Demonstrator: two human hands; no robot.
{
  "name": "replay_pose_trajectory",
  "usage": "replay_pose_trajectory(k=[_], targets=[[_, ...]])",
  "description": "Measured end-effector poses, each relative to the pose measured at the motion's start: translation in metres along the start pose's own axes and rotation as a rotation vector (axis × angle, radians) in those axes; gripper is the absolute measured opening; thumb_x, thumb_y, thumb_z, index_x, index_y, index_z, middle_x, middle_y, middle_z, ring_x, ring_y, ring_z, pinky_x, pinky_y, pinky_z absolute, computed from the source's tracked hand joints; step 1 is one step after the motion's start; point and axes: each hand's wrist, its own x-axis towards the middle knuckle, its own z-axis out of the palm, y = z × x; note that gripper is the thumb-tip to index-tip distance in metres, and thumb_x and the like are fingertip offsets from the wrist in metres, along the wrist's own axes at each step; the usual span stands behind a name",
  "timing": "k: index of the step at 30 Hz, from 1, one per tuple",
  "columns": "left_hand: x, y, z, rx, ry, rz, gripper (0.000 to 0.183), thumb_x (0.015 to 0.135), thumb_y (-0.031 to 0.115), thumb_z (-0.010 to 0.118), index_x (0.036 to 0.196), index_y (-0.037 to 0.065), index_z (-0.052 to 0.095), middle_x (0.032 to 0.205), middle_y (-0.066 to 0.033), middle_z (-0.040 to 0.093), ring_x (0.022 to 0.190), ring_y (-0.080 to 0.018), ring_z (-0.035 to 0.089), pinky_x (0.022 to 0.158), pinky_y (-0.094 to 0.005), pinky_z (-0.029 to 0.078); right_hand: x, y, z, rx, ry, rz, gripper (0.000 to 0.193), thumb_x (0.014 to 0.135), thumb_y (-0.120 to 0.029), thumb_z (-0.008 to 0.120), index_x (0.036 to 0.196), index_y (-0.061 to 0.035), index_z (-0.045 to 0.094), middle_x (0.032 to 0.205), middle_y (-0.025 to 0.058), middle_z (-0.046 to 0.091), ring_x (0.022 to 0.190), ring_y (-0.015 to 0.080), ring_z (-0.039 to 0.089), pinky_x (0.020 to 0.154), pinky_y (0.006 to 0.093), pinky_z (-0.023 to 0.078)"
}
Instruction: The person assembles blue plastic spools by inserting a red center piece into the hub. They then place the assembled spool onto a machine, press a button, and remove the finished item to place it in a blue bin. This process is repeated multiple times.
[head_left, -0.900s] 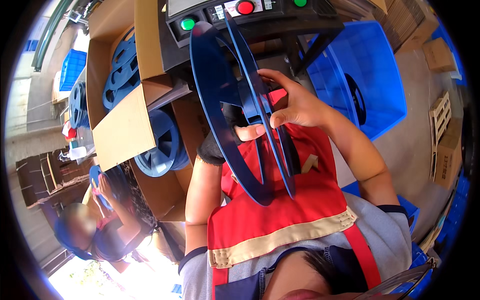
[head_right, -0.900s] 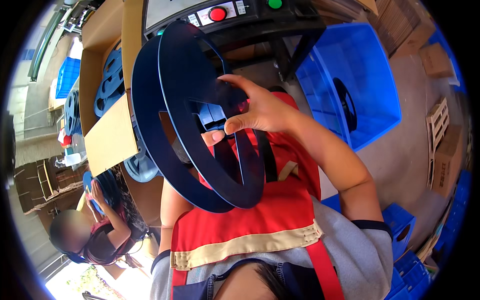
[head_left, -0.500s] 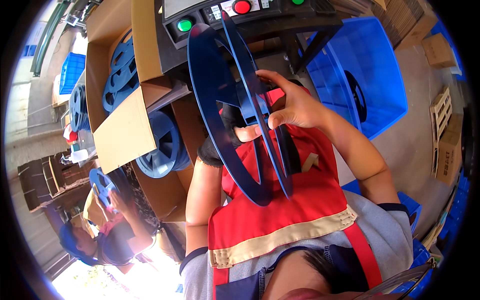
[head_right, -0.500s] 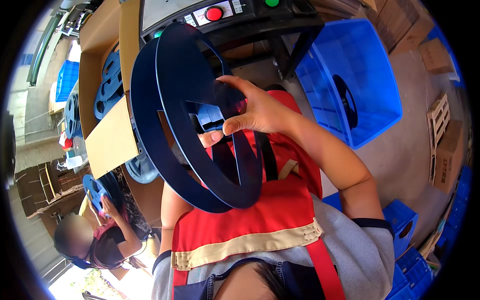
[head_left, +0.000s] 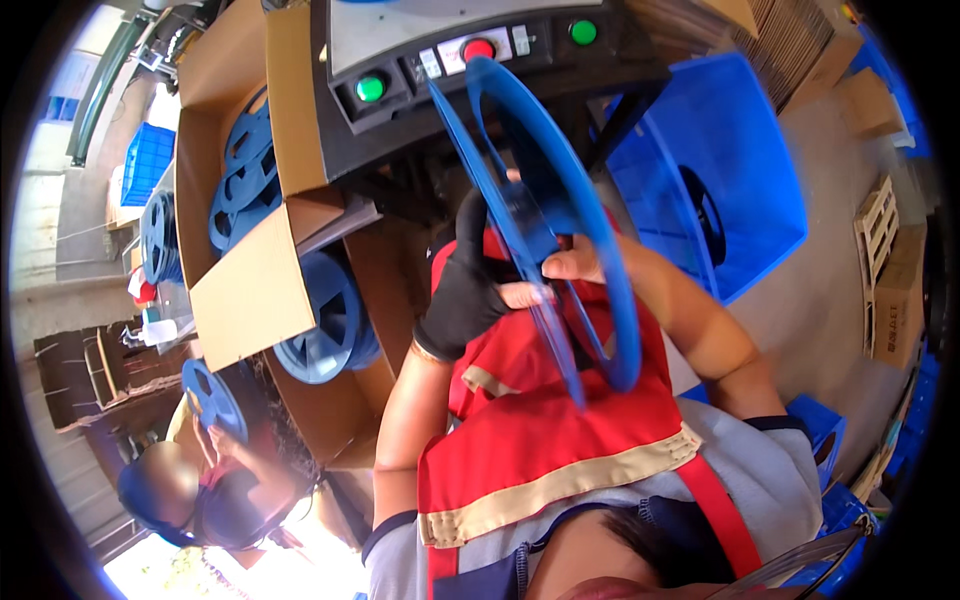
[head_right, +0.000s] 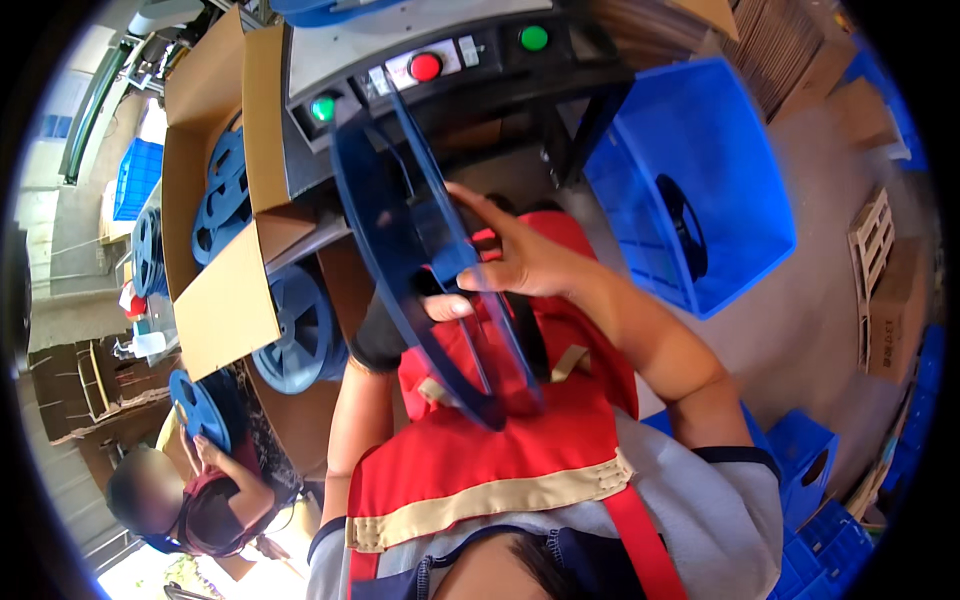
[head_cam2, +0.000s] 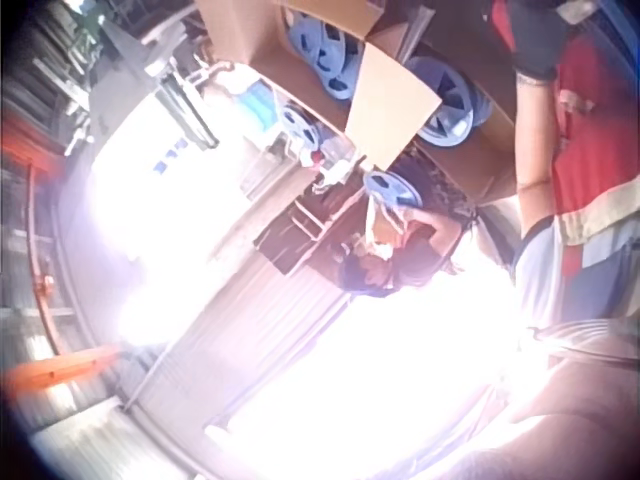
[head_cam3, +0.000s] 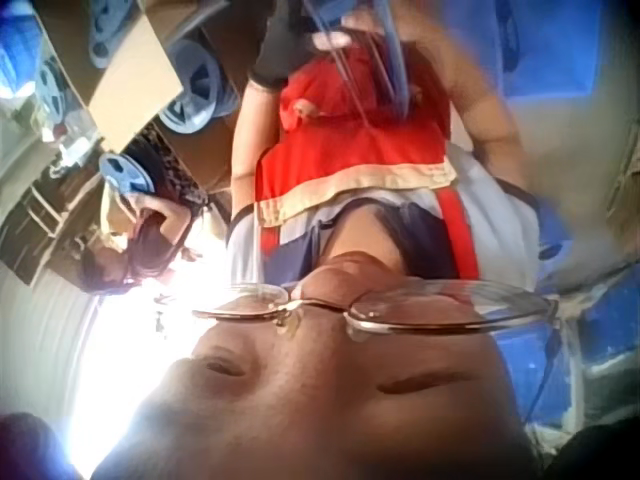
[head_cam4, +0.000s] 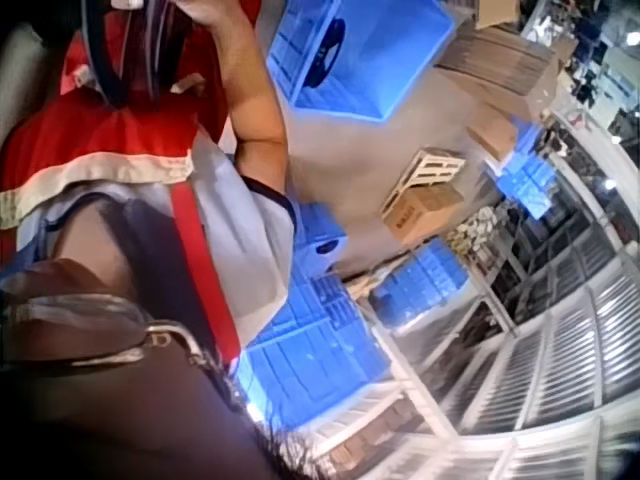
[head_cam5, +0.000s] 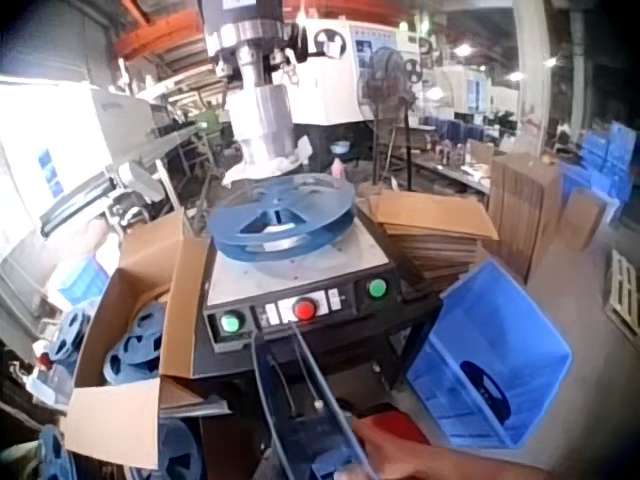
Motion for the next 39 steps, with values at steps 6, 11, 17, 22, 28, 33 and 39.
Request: replay_pose_trajectory(k=[6, 11, 17, 22, 28, 33, 39], targets=[[0.007, 0.001, 0.026, 0.202, -0.021, -0.078, 0.117, 0.064, 0.031, 0.087, 0.149, 0.006, 0.01, 0.104, -0.0223, 0.065, 0.089, -0.0314, 0.069, 0.072, -0.0373, 0.053, -0.03, -0.009, -0.01, -0.1, 0.095, -0.043, 0.104, 0.07, -0.031, 0.081, 0.151, -0.0143, 0.018, 0.14, 0.0148, 0.039, 0.12, 0.028, 0.048, 0.101, 0.0398, 0.041], [0.065, 0.028, 0.0, 0.291, -0.329, 0.186, 0.087, 0.076, 0.03, 0.079, 0.145, 0.004, 0.033, 0.124, -0.0239, 0.057, 0.107, -0.0304, 0.062, 0.087, -0.0368, 0.051, -0.067, -0.036, -0.036, -0.291, 0.401, -0.089, 0.104, 0.064, -0.03, 0.082, 0.15, -0.0159, 0.024, 0.144, 0.0151, 0.036, 0.126, 0.0295, 0.044, 0.104, 0.0408, 0.037], [0.219, 0.095, -0.118, 1.606, 0.437, 0.693, 0.061, 0.077, 0.021, 0.065, 0.134, 0.008, 0.045, 0.118, -0.0168, 0.06, 0.116, -0.0311, 0.052, 0.101, -0.0503, 0.032, -0.057, -0.118, -0.095, -0.701, 0.796, -0.216, 0.105, 0.057, -0.028, 0.083, 0.148, -0.018, 0.031, 0.149, 0.0155, 0.032, 0.132, 0.0312, 0.038, 0.109, 0.0421, 0.032], [0.256, 0.134, -0.172, 1.504, 0.302, 0.708, 0.03, 0.071, 0.01, 0.064, 0.101, 0.012, 0.062, 0.092, -0.013, 0.066, 0.089, -0.0351, 0.063, 0.082, -0.0425, 0.048, -0.003, -0.183, -0.158, -1.295, 1.021, -0.225, 0.101, 0.055, -0.021, 0.082, 0.146, -0.0201, 0.037, 0.151, 0.0189, 0.027, 0.14, 0.0348, 0.028, 0.112, 0.0434, 0.028], [0.012, 0.181, -0.263, 1.415, 0.4, 0.92, 0.027, 0.07, 0.024, 0.075, 0.084, 0.002, 0.069, 0.07, -0.0095, 0.065, 0.06, -0.0265, 0.063, 0.057, -0.0357, 0.05, 0.075, -0.225, -0.2, -1.438, 0.792, -0.096, 0.1, 0.056, -0.026, 0.081, 0.145, -0.0194, 0.037, 0.152, 0.0225, 0.022, 0.137, 0.0384, 0.032, 0.109, 0.0423, 0.033], [-0.021, 0.155, -0.263, 0.925, -0.073, 0.164, 0.029, 0.075, 0.023, 0.074, 0.095, 0.002, 0.069, 0.069, -0.0096, 0.066, 0.057, -0.0218, 0.063, 0.056, -0.0323, 0.05, 0.243, -0.229, -0.173, -1.552, 0.454, -0.065, 0.105, 0.055, -0.037, 0.08, 0.147, -0.021, 0.033, 0.154, 0.021, 0.019, 0.135, 0.0423, 0.032, 0.108, 0.0462, 0.034], [0.064, 0.042, -0.179, 0.689, -0.234, -0.017, 0.031, 0.079, 0.023, 0.071, 0.106, 0.009, 0.068, 0.081, -0.013, 0.068, 0.067, -0.0257, 0.065, 0.062, -0.0338, 0.051, 0.35, -0.235, -0.143, -1.688, 0.259, -0.041, 0.089, 0.057, -0.041, 0.078, 0.132, -0.0023, 0.05, 0.117, 0.0228, 0.062, 0.105, 0.0305, 0.062, 0.091, 0.0363, 0.05]])
